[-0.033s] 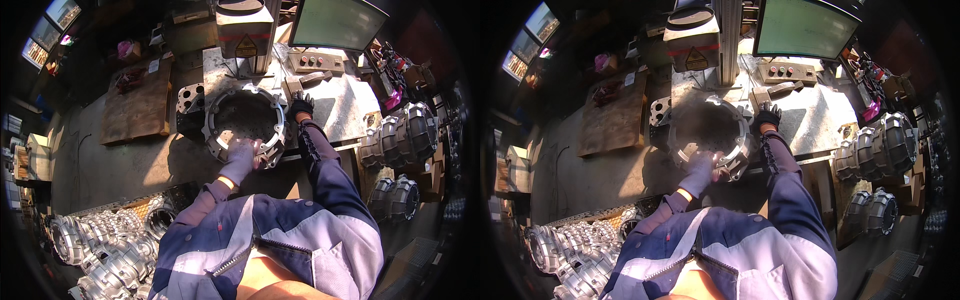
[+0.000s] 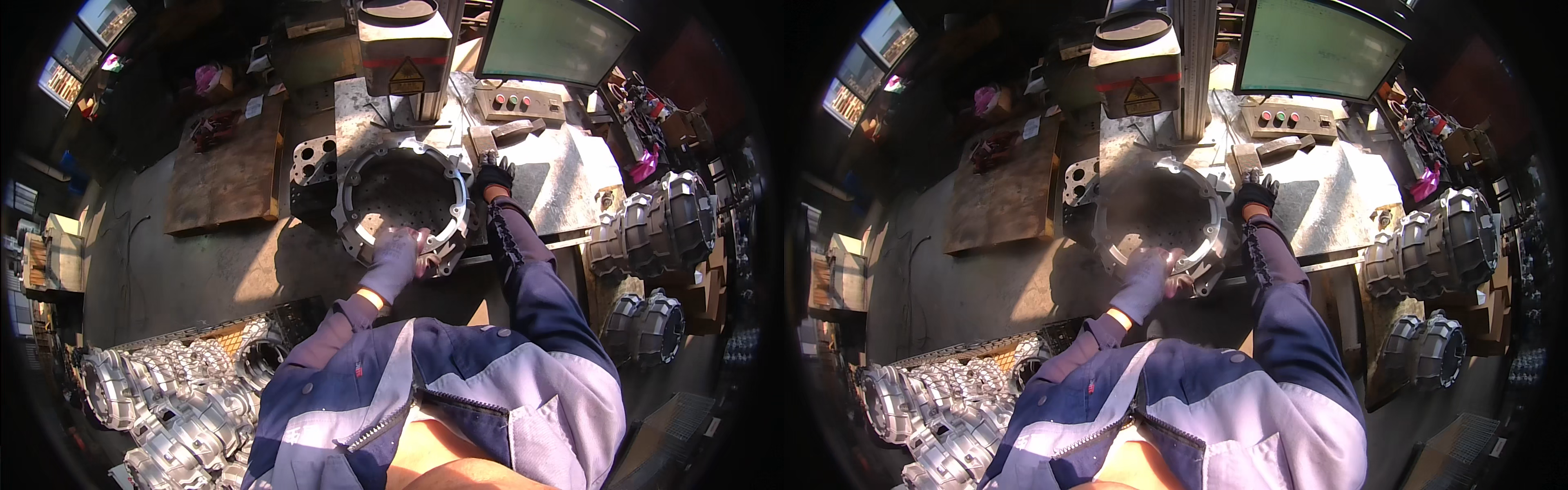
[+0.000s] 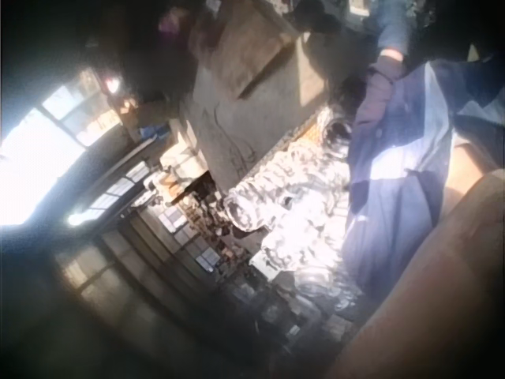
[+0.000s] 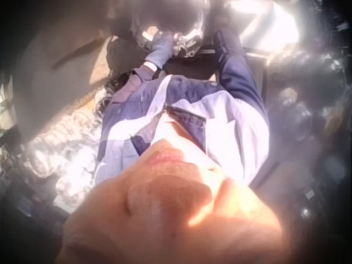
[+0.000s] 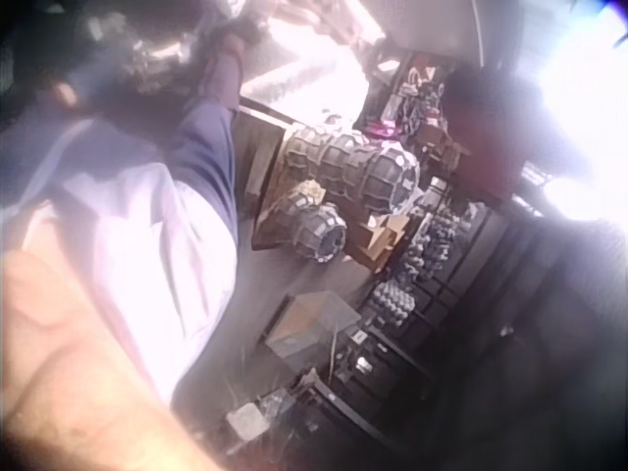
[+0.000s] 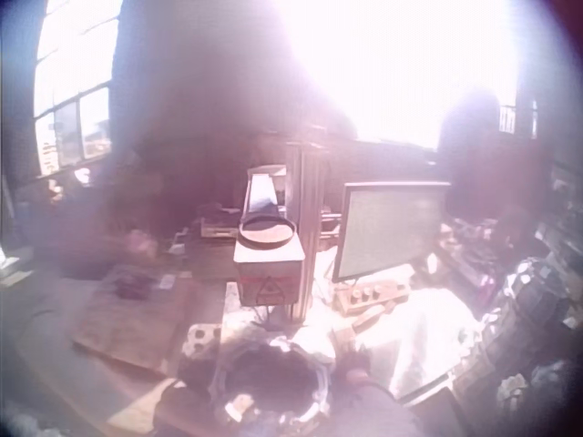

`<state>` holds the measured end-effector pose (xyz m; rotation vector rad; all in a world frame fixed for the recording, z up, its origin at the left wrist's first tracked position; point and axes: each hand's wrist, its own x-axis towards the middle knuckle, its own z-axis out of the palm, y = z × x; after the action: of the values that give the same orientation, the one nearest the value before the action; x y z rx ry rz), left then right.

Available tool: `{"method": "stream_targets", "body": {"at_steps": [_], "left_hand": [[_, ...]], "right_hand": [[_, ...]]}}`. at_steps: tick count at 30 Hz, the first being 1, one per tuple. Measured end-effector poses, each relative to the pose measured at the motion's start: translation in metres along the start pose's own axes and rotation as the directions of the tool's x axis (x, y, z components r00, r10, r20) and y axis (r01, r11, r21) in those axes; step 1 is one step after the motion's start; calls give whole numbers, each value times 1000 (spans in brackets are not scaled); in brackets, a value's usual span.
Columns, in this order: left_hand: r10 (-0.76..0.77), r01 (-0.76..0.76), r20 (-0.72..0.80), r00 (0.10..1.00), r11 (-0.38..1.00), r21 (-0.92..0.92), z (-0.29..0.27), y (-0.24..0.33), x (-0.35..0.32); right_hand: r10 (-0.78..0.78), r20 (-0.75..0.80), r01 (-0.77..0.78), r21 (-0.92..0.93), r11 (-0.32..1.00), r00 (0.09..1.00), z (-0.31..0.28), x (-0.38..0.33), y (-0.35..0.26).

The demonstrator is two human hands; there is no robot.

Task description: The person repeatedly picks up metal engine components from a wire basket, places them on a workbench, aligns them with a jig, and then moves them to a stack on the right. The cycle repeats with multiple identical parts throughout the clip.

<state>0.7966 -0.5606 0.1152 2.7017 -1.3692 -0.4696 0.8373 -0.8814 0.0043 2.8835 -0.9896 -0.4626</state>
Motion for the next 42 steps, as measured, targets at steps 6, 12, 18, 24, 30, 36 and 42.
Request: {"method": "stream_targets", "body": {"at_steps": [6, 12, 18, 24, 30, 36, 42], "left_hand": [[9, -11, -30, 1000, 998, -64, 0, -2, -1], [-26, 26, 57, 998, 1000, -6, -6, 2, 2], [-32, 31, 41, 999, 999, 36, -13, 6, -2], [-51, 51, 4, 999, 998, 44, -5, 7, -6], [-21, 23, -56, 998, 999, 40, 7, 1, 1], [-31, 33, -53, 998, 999, 36, 0, 3, -1], [-3, 8, -129, 992, 999, 33, 2, 0, 0]], "right_hand": [[20, 55, -25, 94, 995, 998, -11, 6, 9], [179, -424, -23, 349, 937, 888, 32, -75, 40], [389, -636, -72, 464, 883, 666, 111, -226, 81], [492, 524, -714, 417, 563, 695, 169, -359, 97], [354, 722, -724, 290, 626, 594, 203, -410, 122], [159, 729, -692, 525, 496, 666, 204, -376, 119], [-477, 351, -490, 847, -205, 806, 156, -291, 49]]}}
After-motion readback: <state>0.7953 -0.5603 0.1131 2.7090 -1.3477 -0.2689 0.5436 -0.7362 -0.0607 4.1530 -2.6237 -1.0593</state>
